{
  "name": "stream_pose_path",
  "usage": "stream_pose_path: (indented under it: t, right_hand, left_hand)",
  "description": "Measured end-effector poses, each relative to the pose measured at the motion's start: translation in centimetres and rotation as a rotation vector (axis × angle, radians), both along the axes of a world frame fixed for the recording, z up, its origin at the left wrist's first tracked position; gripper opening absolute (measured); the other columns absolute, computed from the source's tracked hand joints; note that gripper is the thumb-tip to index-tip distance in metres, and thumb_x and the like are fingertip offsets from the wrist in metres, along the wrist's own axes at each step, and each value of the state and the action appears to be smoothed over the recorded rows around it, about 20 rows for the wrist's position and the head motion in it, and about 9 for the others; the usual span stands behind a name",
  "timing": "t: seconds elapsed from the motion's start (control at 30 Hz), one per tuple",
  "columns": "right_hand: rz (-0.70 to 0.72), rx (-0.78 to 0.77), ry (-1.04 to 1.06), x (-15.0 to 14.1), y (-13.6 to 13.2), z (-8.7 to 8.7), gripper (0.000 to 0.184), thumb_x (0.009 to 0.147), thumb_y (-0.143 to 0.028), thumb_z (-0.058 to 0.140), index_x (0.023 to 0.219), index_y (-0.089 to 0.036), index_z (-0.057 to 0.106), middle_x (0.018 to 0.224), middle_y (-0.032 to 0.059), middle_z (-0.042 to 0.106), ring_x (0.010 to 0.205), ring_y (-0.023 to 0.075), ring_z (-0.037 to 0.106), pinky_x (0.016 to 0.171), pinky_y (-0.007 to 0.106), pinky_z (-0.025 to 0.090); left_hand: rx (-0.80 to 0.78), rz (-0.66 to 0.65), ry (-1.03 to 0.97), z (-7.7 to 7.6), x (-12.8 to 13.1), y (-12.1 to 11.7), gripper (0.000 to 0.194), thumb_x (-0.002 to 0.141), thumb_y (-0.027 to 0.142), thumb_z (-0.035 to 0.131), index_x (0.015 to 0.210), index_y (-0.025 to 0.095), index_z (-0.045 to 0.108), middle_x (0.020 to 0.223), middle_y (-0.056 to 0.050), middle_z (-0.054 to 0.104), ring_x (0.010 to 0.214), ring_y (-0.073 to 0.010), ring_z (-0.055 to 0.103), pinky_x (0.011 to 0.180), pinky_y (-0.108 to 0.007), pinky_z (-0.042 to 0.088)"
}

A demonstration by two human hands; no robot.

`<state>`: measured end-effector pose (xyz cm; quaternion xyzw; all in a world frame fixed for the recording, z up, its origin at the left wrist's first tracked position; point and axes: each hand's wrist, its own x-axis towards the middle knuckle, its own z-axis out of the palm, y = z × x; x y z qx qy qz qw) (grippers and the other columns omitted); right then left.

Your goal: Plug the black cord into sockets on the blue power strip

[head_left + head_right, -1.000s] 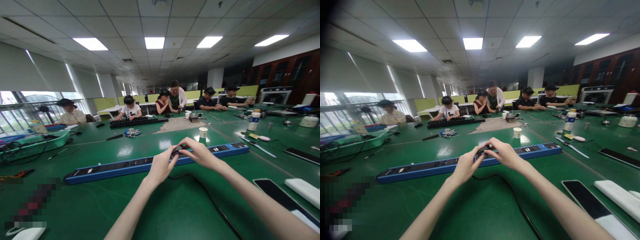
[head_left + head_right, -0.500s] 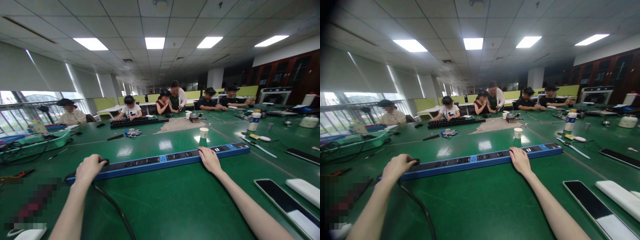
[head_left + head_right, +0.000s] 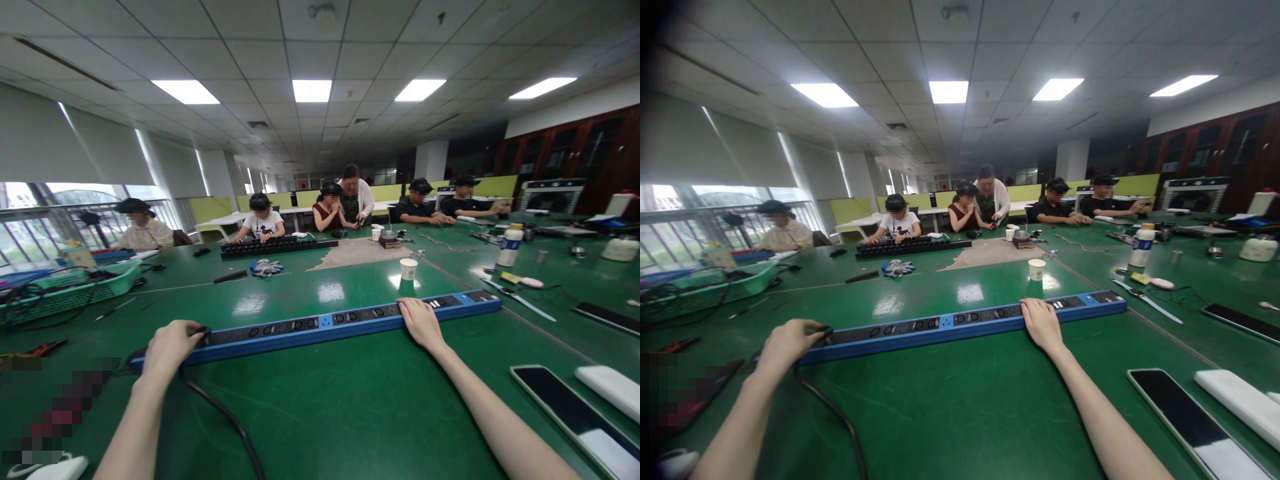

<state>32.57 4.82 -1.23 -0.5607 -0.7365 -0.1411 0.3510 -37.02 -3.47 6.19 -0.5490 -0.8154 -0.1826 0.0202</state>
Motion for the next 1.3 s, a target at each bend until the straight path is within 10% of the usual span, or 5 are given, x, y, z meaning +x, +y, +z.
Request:
stream_pose_path:
  t: [0.27,1.3]
  right_hand:
    - [-0.02,-0.005,-0.014,-0.2,0.0,0.6,0.045,0.106,-0.038,0.026,0.118,-0.028,0.068,0.119,0.0059,0.073,0.114,0.0235,0.06,0.098,0.039,0.04]
    - [-0.035,0.001,-0.004,-0.4,0.2,0.8,0.045,0.107,-0.038,0.024,0.11,-0.028,0.068,0.111,0.0055,0.073,0.11,0.0233,0.059,0.096,0.039,0.039]
  left_hand:
    - [-0.144,0.212,0.009,1.5,1.2,-0.6,0.054,0.078,0.067,0.063,0.117,0.031,0.073,0.105,-0.01,0.073,0.096,-0.0335,0.067,0.077,-0.038,0.049]
    - [-0.157,0.221,0.077,1.8,1.5,-0.2,0.042,0.077,0.057,0.068,0.107,0.028,0.074,0.103,-0.01,0.072,0.094,-0.032,0.066,0.077,-0.037,0.049]
